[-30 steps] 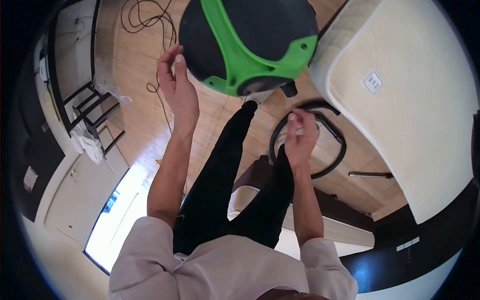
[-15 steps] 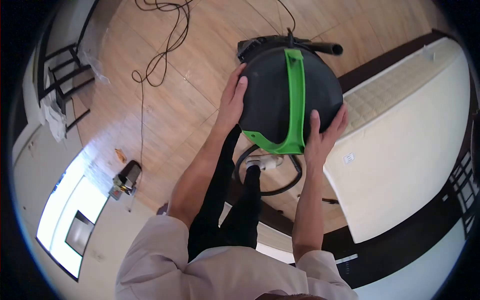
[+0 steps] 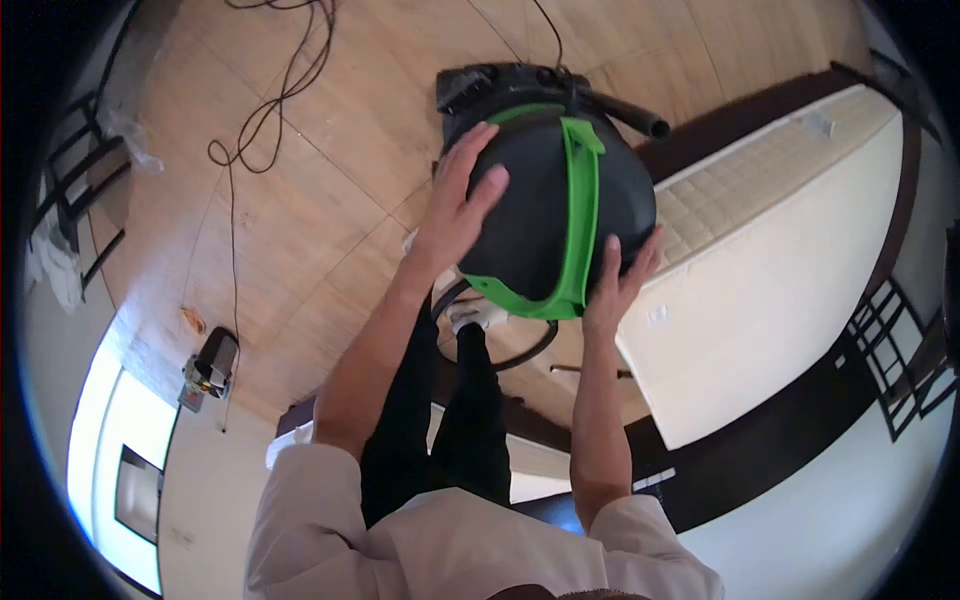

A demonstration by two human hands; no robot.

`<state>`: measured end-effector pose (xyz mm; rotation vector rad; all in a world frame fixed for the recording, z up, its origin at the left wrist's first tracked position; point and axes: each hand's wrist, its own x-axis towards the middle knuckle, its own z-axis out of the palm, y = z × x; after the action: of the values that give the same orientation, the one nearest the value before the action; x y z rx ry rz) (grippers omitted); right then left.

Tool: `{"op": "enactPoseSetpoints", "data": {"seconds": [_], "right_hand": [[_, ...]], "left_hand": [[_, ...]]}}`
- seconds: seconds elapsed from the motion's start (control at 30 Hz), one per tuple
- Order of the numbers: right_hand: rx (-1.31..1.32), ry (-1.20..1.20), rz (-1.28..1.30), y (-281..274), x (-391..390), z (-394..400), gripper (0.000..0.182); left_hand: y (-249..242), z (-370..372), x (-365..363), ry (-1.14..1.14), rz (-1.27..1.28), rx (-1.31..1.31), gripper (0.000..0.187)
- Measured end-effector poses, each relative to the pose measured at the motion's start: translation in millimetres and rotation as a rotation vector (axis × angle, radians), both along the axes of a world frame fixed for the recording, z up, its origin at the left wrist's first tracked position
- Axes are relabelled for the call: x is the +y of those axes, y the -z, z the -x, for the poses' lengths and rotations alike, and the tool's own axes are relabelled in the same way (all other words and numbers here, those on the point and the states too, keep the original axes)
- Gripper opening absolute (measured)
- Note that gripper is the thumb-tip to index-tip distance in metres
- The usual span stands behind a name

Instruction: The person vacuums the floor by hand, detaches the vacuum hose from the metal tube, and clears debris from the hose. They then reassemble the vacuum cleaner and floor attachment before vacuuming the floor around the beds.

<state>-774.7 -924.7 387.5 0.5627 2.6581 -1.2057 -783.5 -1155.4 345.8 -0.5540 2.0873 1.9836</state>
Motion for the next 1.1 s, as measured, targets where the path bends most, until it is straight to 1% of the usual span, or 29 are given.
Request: {"op": "enactPoseSetpoints", "data": {"seconds": [0.03, 0.07, 0.13, 0.17, 0.23, 0.27, 0.3, 0.37, 0.43, 0.5, 0.6, 0.63, 0.7, 0.73, 0.77, 0.8, 0.83, 0.87, 0.9, 0.97, 1.0, 1.03, 1.07, 1.1], "right_hand": [[-0.005, 0.022, -0.005, -0.3, -3.5, -4.1, 0.076], [0.011, 0.036, -0.011, 3.2, -8.1, -6.0, 0.075], [0.031, 0.094, 0.003, 3.9, -25.6, -6.5, 0.071], [0.054, 0.129, 0.005, 7.6, -30.3, -9.8, 0.069], [0.048, 0.193, 0.098, -5.0, -35.7, -9.6, 0.063], [0.099, 0.243, 0.195, 1.1, -29.9, -17.4, 0.056], [0.106, 0.305, 0.188, 7.5, -23.1, -25.6, 0.056], [0.061, 0.419, 0.318, 21.5, -9.7, -42.7, 0.052], [0.030, 0.519, 0.459, 38.7, 1.3, -53.6, 0.049], [0.004, 0.602, 0.609, 56.6, 9.6, -64.2, 0.047], [0.010, 0.650, 0.662, 84.1, 8.8, -70.5, 0.046], [-0.004, 0.650, 0.691, 97.1, 9.2, -72.6, 0.046], [0.002, 0.696, 0.719, 121.5, 7.2, -77.5, 0.044], [-0.070, 0.740, 0.685, 132.7, 3.7, -81.0, 0.046], [-0.148, 0.784, 0.651, 142.4, -1.0, -86.3, 0.047], [-0.151, 0.810, 0.664, 161.4, -10.1, -97.3, 0.047], [-0.289, 0.927, 0.780, 183.8, -22.9, -110.5, 0.049], [-0.431, 1.037, 0.898, 194.8, -34.5, -119.0, 0.051], [-0.436, 1.056, 0.913, 186.3, -43.8, -120.7, 0.051], [-0.595, 1.232, 1.392, 159.0, -64.9, -118.8, 0.054], [-0.560, 1.282, 1.337, 161.1, -83.0, -119.7, 0.053], [-0.560, 1.293, 1.354, 163.2, -95.4, -125.7, 0.053], [-0.425, 1.224, 1.283, 164.3, -106.6, -132.7, 0.054], [-0.293, 1.152, 1.207, 156.7, -111.5, -134.3, 0.054]], "left_hand": [[-21.8, -2.9, 5.2, 0.033, 0.243, 0.120, 0.057], [-37.3, -2.5, 8.7, 0.062, 0.228, 0.110, 0.057], [-54.9, 7.5, 15.4, 0.217, 0.624, 0.201, 0.066], [-51.3, 12.1, 15.7, 0.255, 0.621, 0.222, 0.066], [-39.0, 21.9, 6.7, 0.355, 0.843, 0.257, 0.068], [-33.1, 27.4, 5.0, 0.386, 0.928, 0.278, 0.067], [-27.7, 31.4, 2.7, 0.439, 1.023, 0.302, 0.065], [-27.4, 37.7, 0.2, 0.501, 1.133, 0.318, 0.063], [-19.0, 42.5, -6.2, 0.512, 1.095, 0.386, 0.063], [-14.4, 43.0, -6.0, 0.575, 1.115, 0.459, 0.064], [-11.7, 42.6, -5.6, 0.541, 1.105, 0.466, 0.069], [-9.5, 42.4, -5.2, 0.569, 1.112, 0.474, 0.069], [-4.4, 40.7, -7.1, 0.523, 1.125, 0.477, 0.068], [-5.0, 40.1, -5.7, 0.503, 1.095, 0.482, 0.064], [-6.3, 39.3, -5.3, 0.532, 1.103, 0.489, 0.064], [-7.8, 39.1, -3.3, 0.509, 1.033, 0.431, 0.062], [-8.6, 39.6, -1.9, 0.484, 0.963, 0.371, 0.060], [-8.2, 40.8, -2.7, 0.500, 1.002, 0.390, 0.059], [-3.0, 40.3, -6.8, 0.523, 1.011, 0.392, 0.059], [7.7, 37.5, -17.4, 0.448, 1.029, 0.404, 0.056], [2.9, 37.2, -10.7, 0.466, 1.039, 0.411, 0.056], [-3.6, 35.1, 2.1, 0.469, 0.909, 0.388, 0.055], [-8.3, 33.8, 9.7, 0.470, 0.779, 0.361, 0.053], [-6.7, 32.0, 6.1, 0.483, 0.787, 0.363, 0.053]]}}
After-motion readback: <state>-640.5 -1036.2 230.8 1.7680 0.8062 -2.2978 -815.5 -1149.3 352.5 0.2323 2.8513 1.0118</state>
